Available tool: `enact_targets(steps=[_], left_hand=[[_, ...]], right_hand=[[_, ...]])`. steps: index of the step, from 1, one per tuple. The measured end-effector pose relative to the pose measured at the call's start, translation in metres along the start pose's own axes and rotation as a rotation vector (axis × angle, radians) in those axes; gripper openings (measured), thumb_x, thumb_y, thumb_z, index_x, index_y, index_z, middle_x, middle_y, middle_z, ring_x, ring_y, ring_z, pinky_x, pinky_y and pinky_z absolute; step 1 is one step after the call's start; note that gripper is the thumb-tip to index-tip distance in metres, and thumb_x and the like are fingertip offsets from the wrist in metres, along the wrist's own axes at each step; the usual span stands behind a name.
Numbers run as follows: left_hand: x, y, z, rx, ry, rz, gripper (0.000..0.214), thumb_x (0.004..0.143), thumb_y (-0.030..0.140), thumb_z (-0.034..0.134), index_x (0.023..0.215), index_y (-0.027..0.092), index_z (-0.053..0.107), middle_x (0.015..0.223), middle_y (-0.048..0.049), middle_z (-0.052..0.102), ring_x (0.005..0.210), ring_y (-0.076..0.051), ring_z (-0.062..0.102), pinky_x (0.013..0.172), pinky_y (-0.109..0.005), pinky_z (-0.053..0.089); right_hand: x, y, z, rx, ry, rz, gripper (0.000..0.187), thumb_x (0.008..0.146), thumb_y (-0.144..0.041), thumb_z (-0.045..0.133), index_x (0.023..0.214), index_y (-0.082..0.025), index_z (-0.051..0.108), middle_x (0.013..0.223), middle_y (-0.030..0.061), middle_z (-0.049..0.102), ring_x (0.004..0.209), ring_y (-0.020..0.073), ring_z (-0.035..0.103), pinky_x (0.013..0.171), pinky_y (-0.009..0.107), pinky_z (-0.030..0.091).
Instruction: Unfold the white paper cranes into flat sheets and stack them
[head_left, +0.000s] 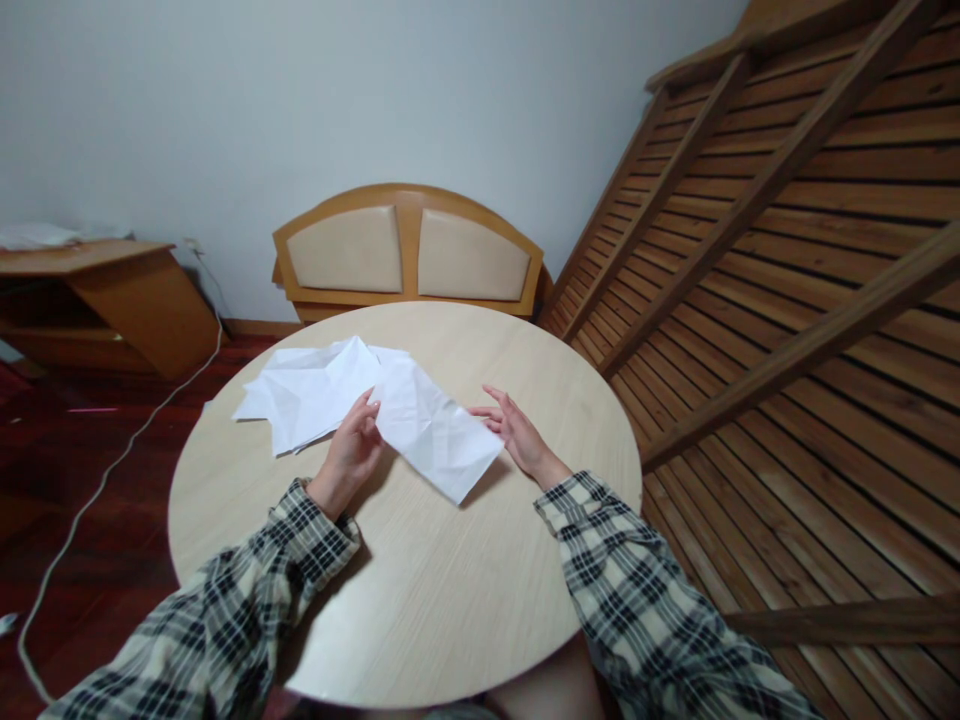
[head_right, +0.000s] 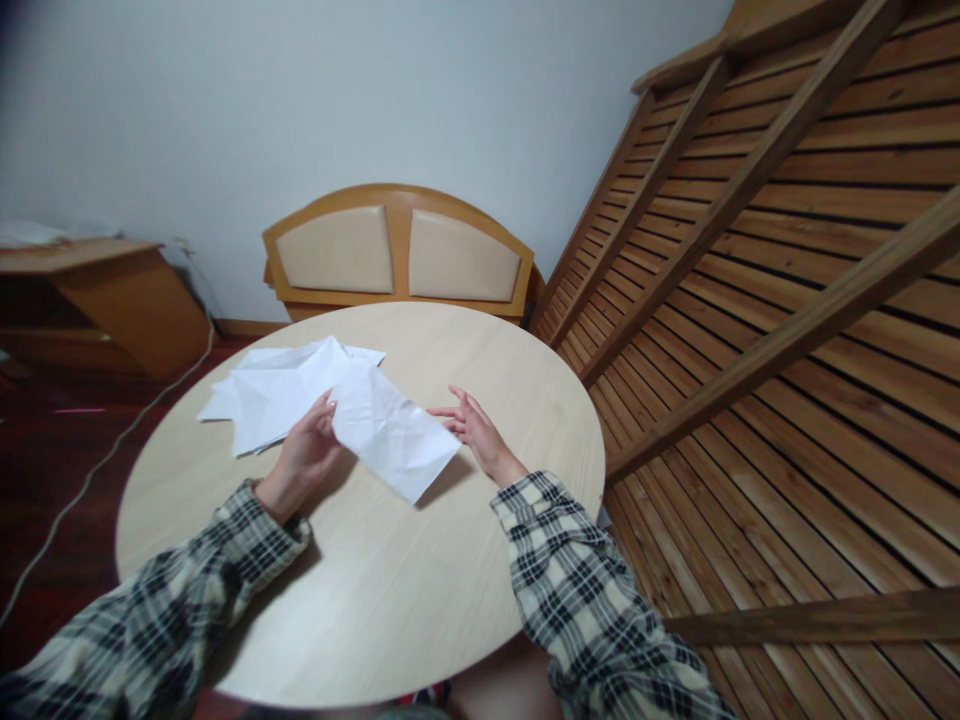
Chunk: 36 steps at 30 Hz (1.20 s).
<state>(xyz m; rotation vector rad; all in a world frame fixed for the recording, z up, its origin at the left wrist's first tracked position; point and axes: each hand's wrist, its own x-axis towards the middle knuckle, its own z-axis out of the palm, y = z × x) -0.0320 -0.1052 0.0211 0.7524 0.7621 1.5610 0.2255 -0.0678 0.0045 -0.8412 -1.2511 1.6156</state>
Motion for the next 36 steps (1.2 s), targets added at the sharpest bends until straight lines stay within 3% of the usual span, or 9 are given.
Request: enact_targets(steps=[4,9,13,16,21,25,28,32,36], left_hand=[[-0.006,0.002,0.006,-0.028,0.003,-0.085,0.051,0.075,0.013,0.069,0.124,0.022,0.059,0.1,-0.0021,0.067,0.073,-0.011,0.062,0.064,-0.022,0.051],[-0.01,0.0,0.011,0.108,-0.006,-0.126,0.06,0.075,0.018,0.073,0.132,0.022,0.053,0.083,0.0016,0.061,0.061,-0.01,0.055,0.055,-0.021,0.044],[-0.009,-0.008,0.007,0.315,-0.054,0.009,0.051,0.079,0.026,0.072,0.127,0.022,0.057,0.08,0.0019,0.056,0.061,-0.011,0.048,0.053,-0.021,0.038],[-0.008,-0.012,0.003,0.538,-0.081,0.19,0.041,0.083,0.028,0.069,0.122,0.023,0.06,0.091,-0.001,0.058,0.071,-0.013,0.049,0.06,-0.023,0.041],[-0.006,-0.013,0.002,0.76,-0.058,0.373,0.038,0.088,0.03,0.064,0.125,0.022,0.056,0.092,-0.0015,0.055,0.077,-0.014,0.048,0.069,-0.027,0.043],[-0.005,-0.014,0.001,0.704,-0.062,0.271,0.054,0.088,0.033,0.064,0.137,0.022,0.046,0.079,0.0022,0.048,0.068,-0.013,0.045,0.061,-0.025,0.04],[-0.005,-0.015,0.002,0.661,-0.11,0.166,0.055,0.086,0.037,0.065,0.136,0.019,0.049,0.083,-0.0009,0.056,0.07,-0.015,0.051,0.062,-0.027,0.044],[-0.01,-0.013,0.007,0.625,-0.226,0.075,0.032,0.081,0.036,0.072,0.106,0.017,0.069,0.093,-0.0084,0.069,0.086,-0.022,0.061,0.071,-0.032,0.051],[-0.014,-0.012,0.01,0.61,-0.317,-0.078,0.021,0.079,0.034,0.074,0.081,0.013,0.073,0.078,-0.0101,0.071,0.066,-0.019,0.059,0.058,-0.029,0.047]], right_hand=[[-0.004,0.0,0.003,-0.055,-0.139,0.064,0.067,0.091,-0.065,0.05,0.142,-0.023,0.043,0.128,0.0157,0.066,0.088,0.0191,0.069,0.074,0.033,0.054],[-0.004,0.004,0.007,-0.12,-0.258,0.047,0.068,0.085,-0.064,0.063,0.136,-0.02,0.053,0.121,0.0142,0.069,0.086,0.0172,0.068,0.076,0.032,0.053],[-0.007,0.004,0.021,-0.192,-0.381,0.018,0.062,0.083,-0.062,0.066,0.128,-0.019,0.06,0.116,0.0112,0.069,0.094,0.0189,0.066,0.085,0.036,0.052],[-0.01,0.005,0.032,-0.178,-0.446,0.001,0.058,0.079,-0.059,0.072,0.119,-0.017,0.064,0.116,0.0111,0.069,0.101,0.0211,0.065,0.094,0.039,0.051],[-0.011,0.013,0.039,-0.2,-0.373,0.024,0.046,0.075,-0.045,0.079,0.107,-0.016,0.067,0.106,0.0099,0.072,0.095,0.0215,0.068,0.092,0.042,0.053],[-0.009,0.015,0.038,-0.19,-0.262,-0.023,0.039,0.074,-0.041,0.079,0.101,-0.015,0.068,0.1,0.0089,0.074,0.089,0.0209,0.069,0.088,0.042,0.054],[-0.008,0.015,0.036,-0.17,-0.201,-0.064,0.04,0.074,-0.042,0.079,0.102,-0.016,0.067,0.1,0.0083,0.074,0.09,0.0209,0.069,0.089,0.043,0.055],[-0.007,0.013,0.035,-0.169,-0.145,-0.078,0.039,0.076,-0.044,0.077,0.101,-0.018,0.066,0.102,0.0084,0.074,0.09,0.0209,0.068,0.087,0.044,0.055],[-0.007,0.01,0.035,-0.181,-0.123,-0.091,0.037,0.077,-0.045,0.076,0.101,-0.018,0.067,0.103,0.0087,0.073,0.088,0.0209,0.067,0.086,0.043,0.055]])
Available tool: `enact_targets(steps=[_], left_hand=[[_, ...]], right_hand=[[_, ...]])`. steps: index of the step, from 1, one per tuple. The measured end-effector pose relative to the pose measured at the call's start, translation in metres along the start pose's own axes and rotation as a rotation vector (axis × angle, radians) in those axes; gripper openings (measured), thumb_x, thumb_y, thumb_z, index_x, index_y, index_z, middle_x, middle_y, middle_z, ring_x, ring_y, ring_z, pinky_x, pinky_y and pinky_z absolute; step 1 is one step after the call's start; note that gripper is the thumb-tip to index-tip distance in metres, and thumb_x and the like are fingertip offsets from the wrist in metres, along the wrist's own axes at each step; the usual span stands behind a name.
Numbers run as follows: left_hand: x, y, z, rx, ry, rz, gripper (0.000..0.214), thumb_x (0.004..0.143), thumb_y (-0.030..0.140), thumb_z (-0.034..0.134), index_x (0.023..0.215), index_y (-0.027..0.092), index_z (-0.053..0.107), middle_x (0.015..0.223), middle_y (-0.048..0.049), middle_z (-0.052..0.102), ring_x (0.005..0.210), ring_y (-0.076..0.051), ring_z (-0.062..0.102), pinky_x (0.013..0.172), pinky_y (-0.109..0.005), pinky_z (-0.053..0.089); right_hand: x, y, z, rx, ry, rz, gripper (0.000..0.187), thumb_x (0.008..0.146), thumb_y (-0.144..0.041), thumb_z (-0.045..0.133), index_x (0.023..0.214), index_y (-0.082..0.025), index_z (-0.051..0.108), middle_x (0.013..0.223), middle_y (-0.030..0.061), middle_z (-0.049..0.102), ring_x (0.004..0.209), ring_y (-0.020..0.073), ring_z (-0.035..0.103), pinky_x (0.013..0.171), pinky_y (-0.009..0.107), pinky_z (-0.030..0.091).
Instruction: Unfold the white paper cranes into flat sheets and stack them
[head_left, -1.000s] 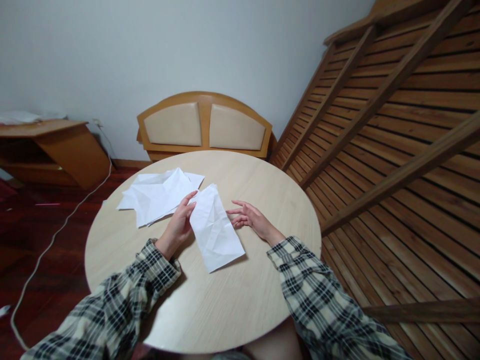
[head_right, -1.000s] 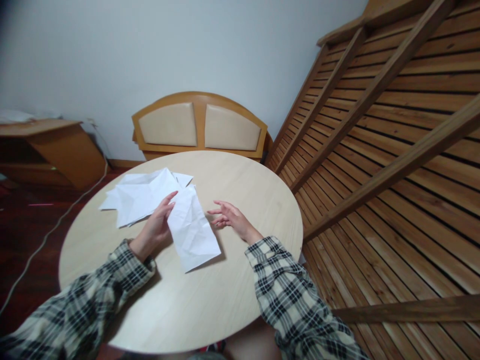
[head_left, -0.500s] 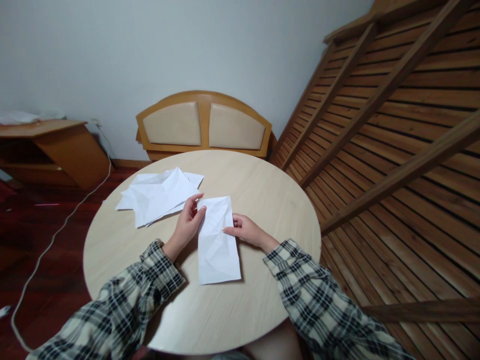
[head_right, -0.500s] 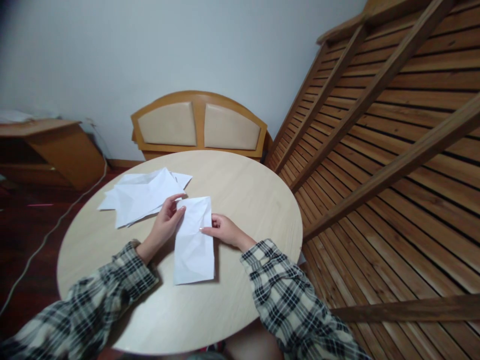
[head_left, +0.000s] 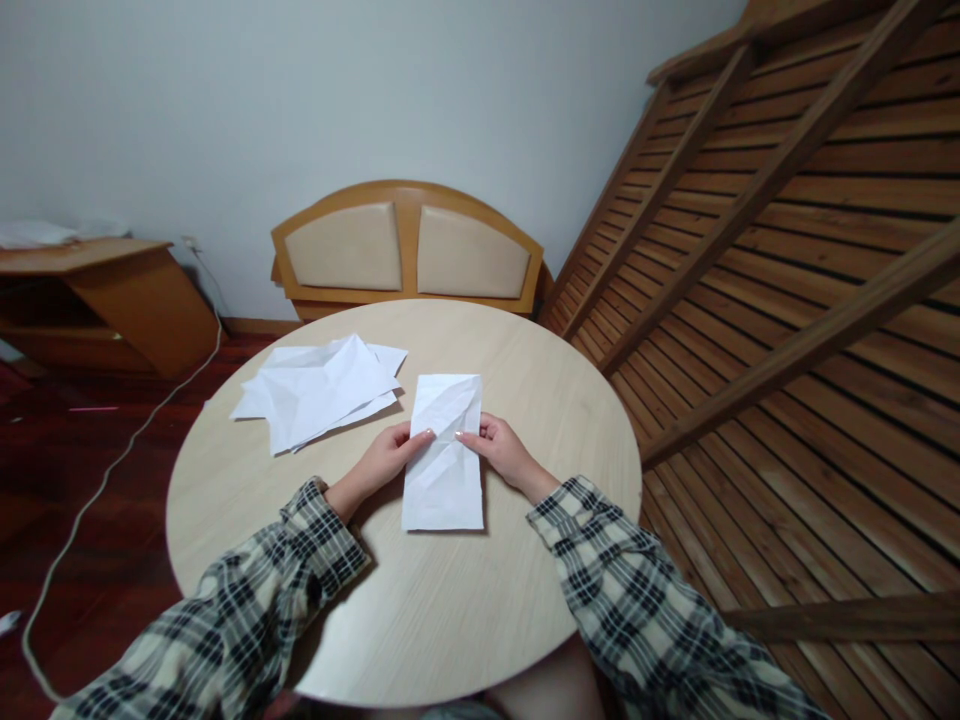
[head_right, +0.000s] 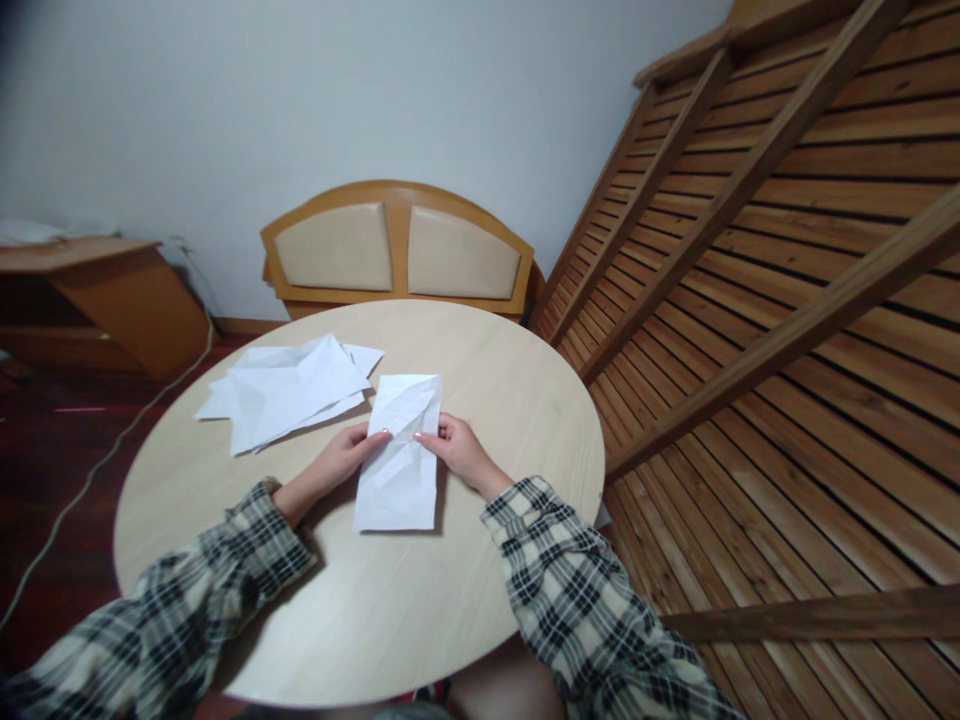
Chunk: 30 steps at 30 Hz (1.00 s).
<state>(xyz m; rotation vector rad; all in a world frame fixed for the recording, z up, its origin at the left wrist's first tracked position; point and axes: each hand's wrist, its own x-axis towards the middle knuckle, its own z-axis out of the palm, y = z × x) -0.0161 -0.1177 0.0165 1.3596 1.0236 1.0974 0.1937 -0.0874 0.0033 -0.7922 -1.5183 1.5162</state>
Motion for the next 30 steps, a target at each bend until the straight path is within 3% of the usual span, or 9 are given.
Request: enact_targets(steps=[5,14,23,26,30], left_hand=[[-0.001,-0.004,0.0,0.014,-0.03,-0.03,0.03,0.081,0.043,0.071,0.08,0.013,0.072,0.074,-0.0087,0.071,0.06,-0.017,0.058,0.055,-0.028,0.047],[0.001,-0.006,0.003,0.125,0.088,0.007,0.03,0.081,0.041,0.07,0.072,0.013,0.067,0.064,-0.0047,0.062,0.054,-0.013,0.052,0.045,-0.023,0.038],[-0.003,0.001,0.003,0.001,-0.003,-0.052,0.03,0.078,0.042,0.075,0.077,0.013,0.07,0.069,-0.0079,0.069,0.055,-0.015,0.058,0.047,-0.025,0.043],[-0.003,-0.001,0.005,0.017,-0.055,-0.061,0.03,0.077,0.043,0.075,0.078,0.013,0.071,0.068,-0.0074,0.069,0.055,-0.015,0.057,0.047,-0.025,0.043],[-0.003,-0.001,0.005,0.123,-0.048,0.011,0.032,0.078,0.044,0.073,0.074,0.013,0.071,0.065,-0.0049,0.065,0.055,-0.013,0.052,0.049,-0.024,0.04]], right_hand=[[0.001,0.002,0.0,0.0,0.021,0.01,0.038,0.075,-0.046,0.077,0.098,-0.018,0.067,0.1,0.0084,0.073,0.086,0.0209,0.067,0.082,0.041,0.055],[0.006,0.013,0.002,-0.042,0.116,-0.003,0.033,0.075,-0.044,0.076,0.092,-0.019,0.067,0.097,0.0095,0.072,0.086,0.0229,0.067,0.081,0.044,0.055],[0.003,0.005,0.003,0.02,0.12,0.026,0.038,0.073,-0.05,0.078,0.092,-0.02,0.066,0.099,0.0084,0.073,0.084,0.0212,0.066,0.082,0.042,0.055],[0.002,0.004,0.005,0.044,0.15,0.033,0.042,0.069,-0.045,0.082,0.099,-0.02,0.066,0.105,0.0085,0.073,0.089,0.0218,0.067,0.086,0.043,0.055],[0.0,0.005,0.006,0.004,0.071,0.061,0.041,0.07,-0.04,0.082,0.102,-0.018,0.069,0.108,0.0101,0.073,0.094,0.0232,0.068,0.09,0.045,0.055]])
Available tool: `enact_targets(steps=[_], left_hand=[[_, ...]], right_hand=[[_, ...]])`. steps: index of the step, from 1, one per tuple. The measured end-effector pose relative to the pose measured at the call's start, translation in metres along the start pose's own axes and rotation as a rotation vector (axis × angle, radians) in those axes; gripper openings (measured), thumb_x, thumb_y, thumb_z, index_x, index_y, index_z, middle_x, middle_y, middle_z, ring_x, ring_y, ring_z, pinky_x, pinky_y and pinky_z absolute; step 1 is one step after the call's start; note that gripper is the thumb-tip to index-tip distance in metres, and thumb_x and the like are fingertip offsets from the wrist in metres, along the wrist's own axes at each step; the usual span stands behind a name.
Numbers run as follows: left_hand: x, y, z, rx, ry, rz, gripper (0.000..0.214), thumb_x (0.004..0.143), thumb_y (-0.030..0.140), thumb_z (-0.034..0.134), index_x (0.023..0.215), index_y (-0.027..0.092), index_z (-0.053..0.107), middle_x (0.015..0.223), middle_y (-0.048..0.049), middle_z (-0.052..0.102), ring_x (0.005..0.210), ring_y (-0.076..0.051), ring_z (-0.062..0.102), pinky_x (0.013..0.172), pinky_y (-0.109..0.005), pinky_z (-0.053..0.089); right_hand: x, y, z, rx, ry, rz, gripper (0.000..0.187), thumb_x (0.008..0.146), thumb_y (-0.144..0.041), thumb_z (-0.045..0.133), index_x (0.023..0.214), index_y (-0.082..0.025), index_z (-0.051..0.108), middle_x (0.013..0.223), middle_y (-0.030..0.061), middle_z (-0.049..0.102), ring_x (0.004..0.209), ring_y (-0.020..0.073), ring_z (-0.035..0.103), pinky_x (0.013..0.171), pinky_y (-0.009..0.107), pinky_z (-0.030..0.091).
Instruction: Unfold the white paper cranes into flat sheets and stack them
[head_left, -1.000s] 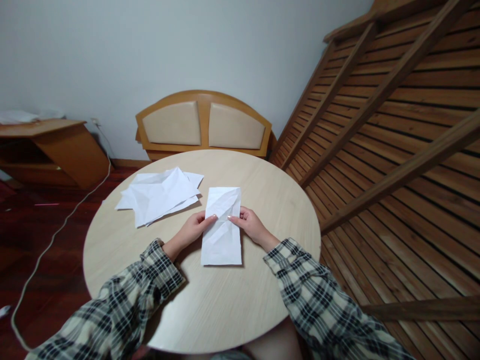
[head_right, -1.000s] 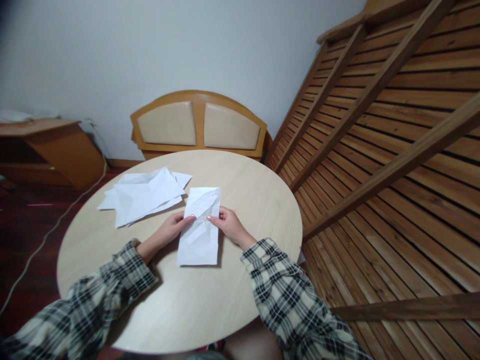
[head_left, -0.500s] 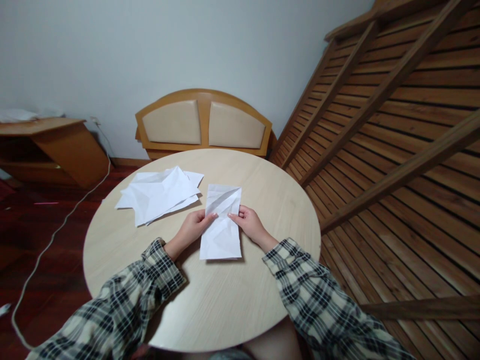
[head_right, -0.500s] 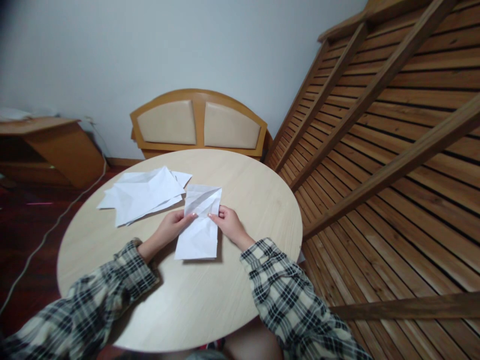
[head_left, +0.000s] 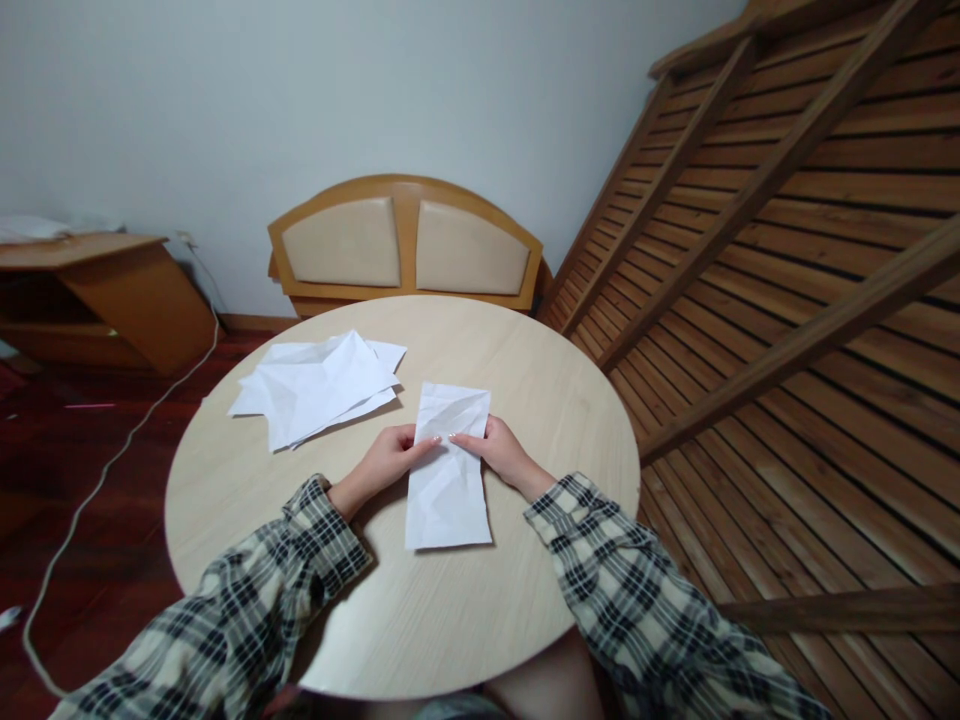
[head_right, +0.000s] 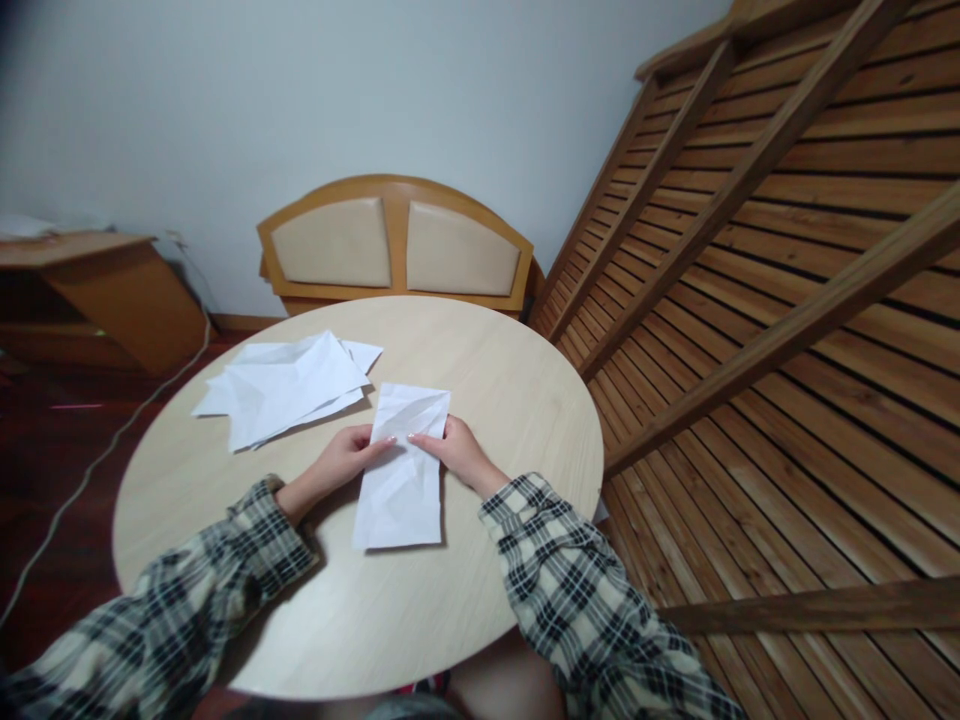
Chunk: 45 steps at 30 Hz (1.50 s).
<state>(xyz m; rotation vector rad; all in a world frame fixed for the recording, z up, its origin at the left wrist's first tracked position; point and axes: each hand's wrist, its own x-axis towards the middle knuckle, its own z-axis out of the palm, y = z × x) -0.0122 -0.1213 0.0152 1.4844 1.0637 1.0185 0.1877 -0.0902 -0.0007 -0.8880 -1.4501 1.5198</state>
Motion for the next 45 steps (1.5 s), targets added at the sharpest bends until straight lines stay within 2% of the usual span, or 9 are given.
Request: enact_targets(steps=[4,9,13,19,25,28,32,37,45], left_hand=[[0.0005,-0.0008,-0.0019,0.07,0.053,0.024,0.04,0.082,0.052,0.065,0.072,0.013,0.068,0.063,-0.0028,0.06,0.055,-0.013,0.047,0.048,-0.023,0.037],[0.0004,-0.004,-0.002,0.102,0.069,0.004,0.045,0.084,0.056,0.061,0.073,0.013,0.065,0.063,-0.0025,0.057,0.055,-0.013,0.047,0.048,-0.023,0.038],[0.0,-0.0044,-0.0028,0.084,0.03,0.005,0.045,0.084,0.057,0.061,0.071,0.013,0.064,0.06,-0.0016,0.056,0.052,-0.012,0.045,0.047,-0.023,0.036],[0.0008,-0.0032,-0.0048,0.109,0.051,0.052,0.045,0.081,0.055,0.065,0.063,0.014,0.063,0.056,-0.0015,0.055,0.052,-0.012,0.044,0.047,-0.024,0.034],[0.0014,-0.0037,-0.0044,0.092,0.091,0.012,0.049,0.083,0.06,0.06,0.066,0.014,0.061,0.06,-0.0031,0.058,0.053,-0.013,0.048,0.048,-0.024,0.037],[0.0015,-0.004,-0.0045,0.112,0.094,0.012,0.05,0.084,0.061,0.058,0.065,0.015,0.059,0.058,-0.0023,0.057,0.052,-0.013,0.047,0.048,-0.025,0.037],[0.0018,-0.004,-0.0051,0.135,0.086,0.033,0.05,0.084,0.06,0.058,0.062,0.016,0.057,0.055,-0.0009,0.053,0.051,-0.012,0.044,0.048,-0.025,0.035],[0.002,-0.0046,-0.006,0.143,0.043,0.054,0.051,0.084,0.061,0.057,0.06,0.016,0.055,0.055,0.0,0.05,0.051,-0.011,0.041,0.047,-0.024,0.032],[0.0032,-0.0006,-0.0035,0.142,0.135,0.019,0.054,0.083,0.067,0.052,0.069,0.015,0.056,0.061,-0.0013,0.055,0.055,-0.012,0.046,0.05,-0.024,0.037]], right_hand=[[-0.0017,0.0004,0.0006,-0.063,-0.066,0.007,0.042,0.069,-0.041,0.082,0.102,-0.017,0.071,0.108,0.0105,0.074,0.094,0.0239,0.069,0.09,0.046,0.055],[-0.0012,0.0023,0.0,-0.109,-0.057,-0.002,0.041,0.07,-0.043,0.081,0.1,-0.017,0.071,0.106,0.0101,0.075,0.092,0.0239,0.069,0.088,0.046,0.055],[0.0003,0.0031,-0.0005,-0.133,-0.028,-0.032,0.04,0.076,-0.052,0.074,0.096,-0.017,0.072,0.102,0.0099,0.075,0.09,0.0233,0.068,0.084,0.042,0.055],[0.002,0.0055,-0.0011,-0.098,-0.058,-0.014,0.042,0.078,-0.055,0.072,0.097,-0.018,0.072,0.104,0.0101,0.074,0.091,0.0231,0.068,0.081,0.04,0.056],[0.0001,0.0055,-0.0007,-0.066,-0.112,0.044,0.044,0.075,-0.054,0.074,0.099,-0.016,0.071,0.103,0.0102,0.075,0.087,0.0221,0.069,0.08,0.039,0.055],[0.0001,0.0047,-0.0007,-0.077,-0.1,0.031,0.046,0.075,-0.057,0.074,0.096,-0.016,0.071,0.101,0.0102,0.074,0.084,0.0214,0.068,0.075,0.037,0.054],[0.0019,0.0049,-0.002,-0.072,-0.045,0.016,0.05,0.08,-0.065,0.064,0.085,-0.015,0.068,0.086,0.0084,0.072,0.073,0.0183,0.064,0.067,0.033,0.05],[0.0038,0.0058,-0.0043,-0.121,-0.004,-0.03,0.048,0.08,-0.063,0.065,0.084,-0.016,0.067,0.081,0.0062,0.07,0.069,0.0164,0.061,0.063,0.03,0.048],[0.0027,0.0062,-0.0018,-0.112,-0.04,-0.013,0.052,0.077,-0.067,0.065,0.08,-0.016,0.067,0.077,0.0047,0.068,0.066,0.0153,0.057,0.06,0.028,0.044]])
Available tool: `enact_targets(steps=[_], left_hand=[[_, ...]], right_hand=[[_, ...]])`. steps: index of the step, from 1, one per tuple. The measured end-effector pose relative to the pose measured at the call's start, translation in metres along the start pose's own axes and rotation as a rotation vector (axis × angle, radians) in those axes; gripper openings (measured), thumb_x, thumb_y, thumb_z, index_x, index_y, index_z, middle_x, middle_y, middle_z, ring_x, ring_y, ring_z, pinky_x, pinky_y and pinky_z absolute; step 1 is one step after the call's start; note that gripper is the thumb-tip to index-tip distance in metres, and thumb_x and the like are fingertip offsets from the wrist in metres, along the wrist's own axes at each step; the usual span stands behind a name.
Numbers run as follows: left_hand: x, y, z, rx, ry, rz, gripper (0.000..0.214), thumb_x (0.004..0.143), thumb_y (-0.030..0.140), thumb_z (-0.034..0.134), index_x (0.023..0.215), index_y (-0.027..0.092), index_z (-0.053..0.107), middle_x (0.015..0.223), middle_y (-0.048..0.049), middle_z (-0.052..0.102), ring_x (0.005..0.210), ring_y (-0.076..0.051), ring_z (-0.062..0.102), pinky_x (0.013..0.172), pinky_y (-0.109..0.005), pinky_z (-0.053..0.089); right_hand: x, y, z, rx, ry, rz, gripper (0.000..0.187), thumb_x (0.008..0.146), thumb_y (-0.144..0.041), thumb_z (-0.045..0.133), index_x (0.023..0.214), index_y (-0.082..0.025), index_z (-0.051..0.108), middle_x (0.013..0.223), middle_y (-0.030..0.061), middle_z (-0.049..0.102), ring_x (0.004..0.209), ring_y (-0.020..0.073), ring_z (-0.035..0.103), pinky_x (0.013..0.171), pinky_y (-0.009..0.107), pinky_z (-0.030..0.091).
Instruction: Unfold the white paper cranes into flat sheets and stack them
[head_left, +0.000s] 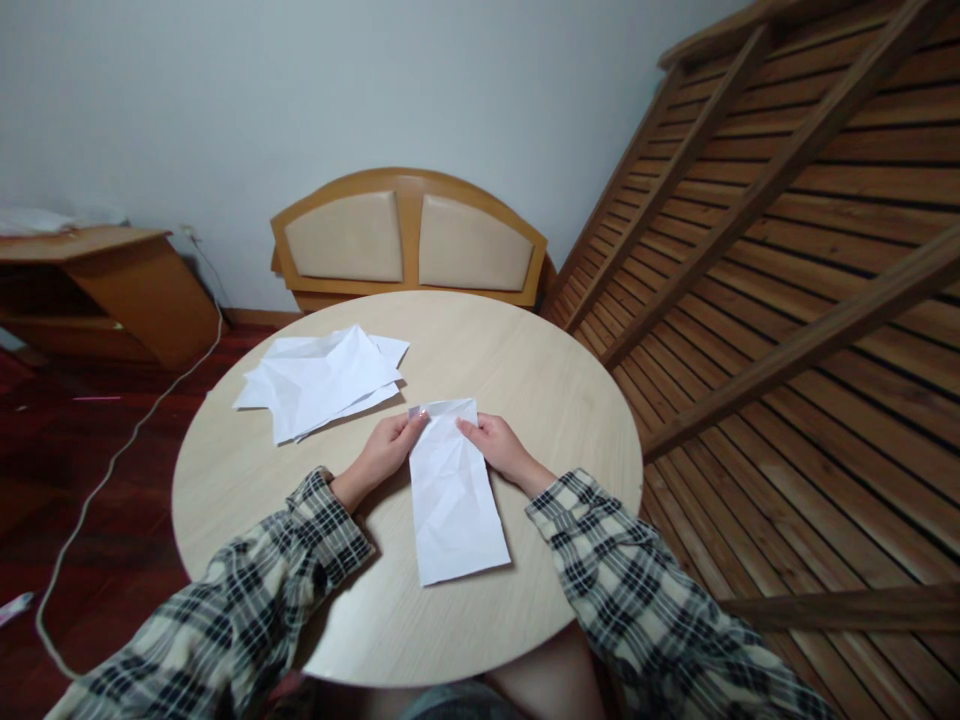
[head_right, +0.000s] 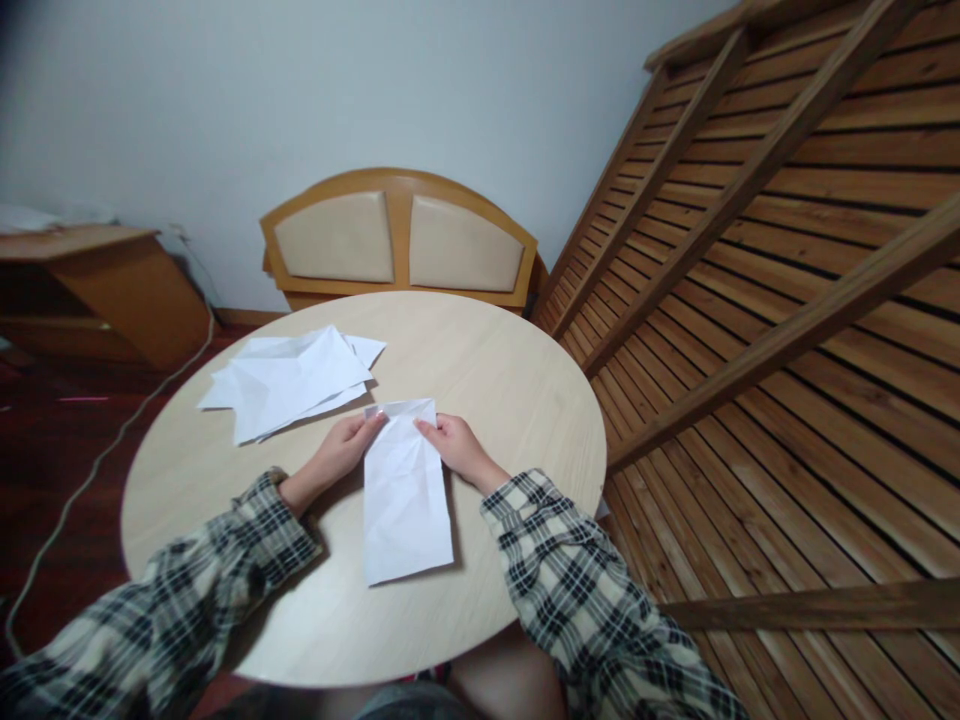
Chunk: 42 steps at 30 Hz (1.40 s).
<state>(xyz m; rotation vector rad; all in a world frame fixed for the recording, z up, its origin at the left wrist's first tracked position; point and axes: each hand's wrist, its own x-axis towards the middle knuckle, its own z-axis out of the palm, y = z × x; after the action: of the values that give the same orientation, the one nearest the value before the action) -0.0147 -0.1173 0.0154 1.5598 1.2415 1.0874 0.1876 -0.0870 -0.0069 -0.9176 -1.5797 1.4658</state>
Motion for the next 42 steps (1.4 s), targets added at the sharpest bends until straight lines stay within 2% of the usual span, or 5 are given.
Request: enact_targets(steps=[9,24,31,36,42], left_hand=[[-0.002,-0.001,-0.002,0.017,-0.087,0.011,0.048,0.081,0.06,0.059,0.063,0.016,0.055,0.057,0.0004,0.05,0.052,-0.011,0.041,0.046,-0.023,0.032],[0.0,0.005,-0.003,0.04,0.142,0.051,0.049,0.086,0.062,0.049,0.063,0.019,0.052,0.061,0.0001,0.049,0.059,-0.015,0.043,0.056,-0.028,0.039],[0.004,-0.002,-0.007,-0.179,0.113,0.005,0.047,0.093,0.055,0.045,0.112,0.018,0.065,0.08,-0.003,0.061,0.066,-0.016,0.052,0.06,-0.027,0.043],[0.007,-0.009,-0.008,-0.198,0.055,0.015,0.047,0.087,0.06,0.054,0.098,0.018,0.071,0.099,-0.0102,0.071,0.092,-0.023,0.062,0.079,-0.032,0.049],[0.005,0.0,-0.008,-0.59,0.024,-0.163,0.063,0.082,0.074,0.051,0.101,0.018,0.071,0.079,-0.0069,0.072,0.069,-0.02,0.065,0.062,-0.03,0.048]], right_hand=[[0.002,-0.008,-0.002,-0.011,0.137,-0.094,0.045,0.076,-0.063,0.067,0.074,-0.019,0.062,0.07,-0.0001,0.059,0.066,0.0142,0.052,0.06,0.027,0.04],[0.002,-0.007,-0.001,-0.103,0.123,-0.144,0.043,0.087,-0.059,0.056,0.066,-0.021,0.053,0.065,-0.002,0.048,0.064,0.0146,0.045,0.062,0.028,0.036],[0.007,-0.003,-0.01,-0.103,0.38,-0.202,0.037,0.089,-0.053,0.052,0.069,-0.022,0.05,0.066,-0.0025,0.046,0.063,0.015,0.043,0.062,0.028,0.036],[0.007,-0.005,-0.017,-0.1,0.556,-0.222,0.034,0.09,-0.049,0.05,0.07,-0.022,0.049,0.066,-0.003,0.045,0.064,0.0153,0.044,0.061,0.028,0.035],[0.008,-0.002,-0.026,-0.026,0.654,-0.207,0.031,0.09,-0.051,0.049,0.078,-0.023,0.051,0.076,-0.0008,0.052,0.07,0.0164,0.048,0.067,0.029,0.039]])
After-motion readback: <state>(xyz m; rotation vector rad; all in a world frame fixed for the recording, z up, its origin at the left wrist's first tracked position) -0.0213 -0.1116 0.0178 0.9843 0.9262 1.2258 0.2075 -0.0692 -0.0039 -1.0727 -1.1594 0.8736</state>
